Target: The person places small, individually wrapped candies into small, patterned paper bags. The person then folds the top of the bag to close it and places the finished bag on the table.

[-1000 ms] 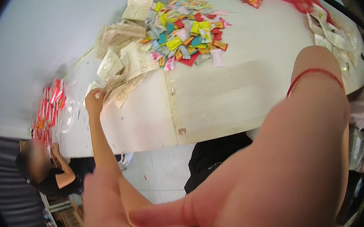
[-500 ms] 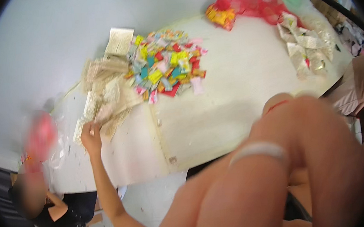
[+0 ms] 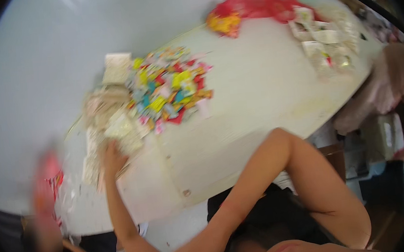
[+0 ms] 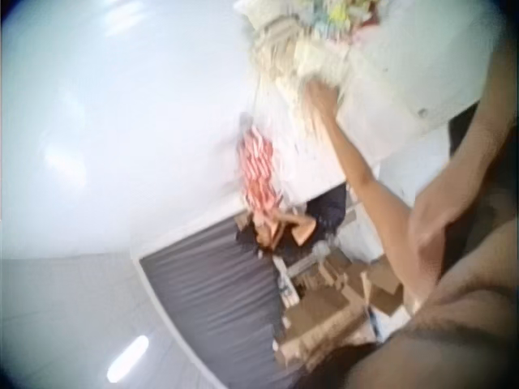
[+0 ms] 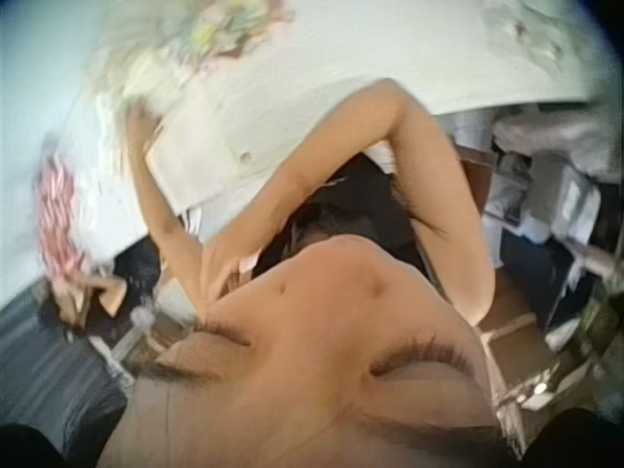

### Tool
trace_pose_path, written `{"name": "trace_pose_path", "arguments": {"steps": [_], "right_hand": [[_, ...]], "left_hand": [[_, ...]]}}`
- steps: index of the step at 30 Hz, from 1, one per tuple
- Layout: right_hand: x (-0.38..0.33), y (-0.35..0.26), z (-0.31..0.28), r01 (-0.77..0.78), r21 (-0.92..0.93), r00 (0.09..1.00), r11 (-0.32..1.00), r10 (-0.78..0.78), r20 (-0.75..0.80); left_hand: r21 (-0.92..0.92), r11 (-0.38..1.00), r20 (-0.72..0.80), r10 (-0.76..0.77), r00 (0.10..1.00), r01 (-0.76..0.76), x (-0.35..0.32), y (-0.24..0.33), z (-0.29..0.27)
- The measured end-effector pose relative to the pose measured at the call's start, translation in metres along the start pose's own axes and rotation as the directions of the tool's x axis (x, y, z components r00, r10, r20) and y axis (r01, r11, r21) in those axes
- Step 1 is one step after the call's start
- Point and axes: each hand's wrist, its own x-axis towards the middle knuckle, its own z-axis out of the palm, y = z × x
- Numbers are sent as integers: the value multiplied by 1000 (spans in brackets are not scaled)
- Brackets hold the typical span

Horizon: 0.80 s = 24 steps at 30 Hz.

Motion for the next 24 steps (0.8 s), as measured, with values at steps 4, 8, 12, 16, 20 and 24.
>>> {"name": "trace_pose_path", "arguments": {"steps": [4, 8, 12, 16, 20, 24], "right_hand": [[-64, -13, -50, -239, -188, 838, 952, 105, -535], [-124, -2, -98, -70, -24, 566, 997, 20, -824], [-151, 14, -125, -144, -37, 463, 989, 35, -885], [-150, 14, -137, -246, -232, 404, 941, -118, -907], [-161, 4, -139, -416, -519, 317, 747, -416, -852], [-121, -8, -125, -544, -691, 407, 477, -570, -714]], "left_hand": [[-158, 952, 48, -259, 965, 263, -2, -25, -8], [-100, 972, -235, -230, 944, 212, -8, -15, -8], [-532, 679, -89, -638, 764, 505, 2, 2, -3], [-852, 289, 211, -576, 790, 438, -10, -23, -22], [-886, 415, -128, -650, 749, 209, -29, 79, -63], [-737, 675, -470, -463, 751, -45, -97, 189, -51]]}}
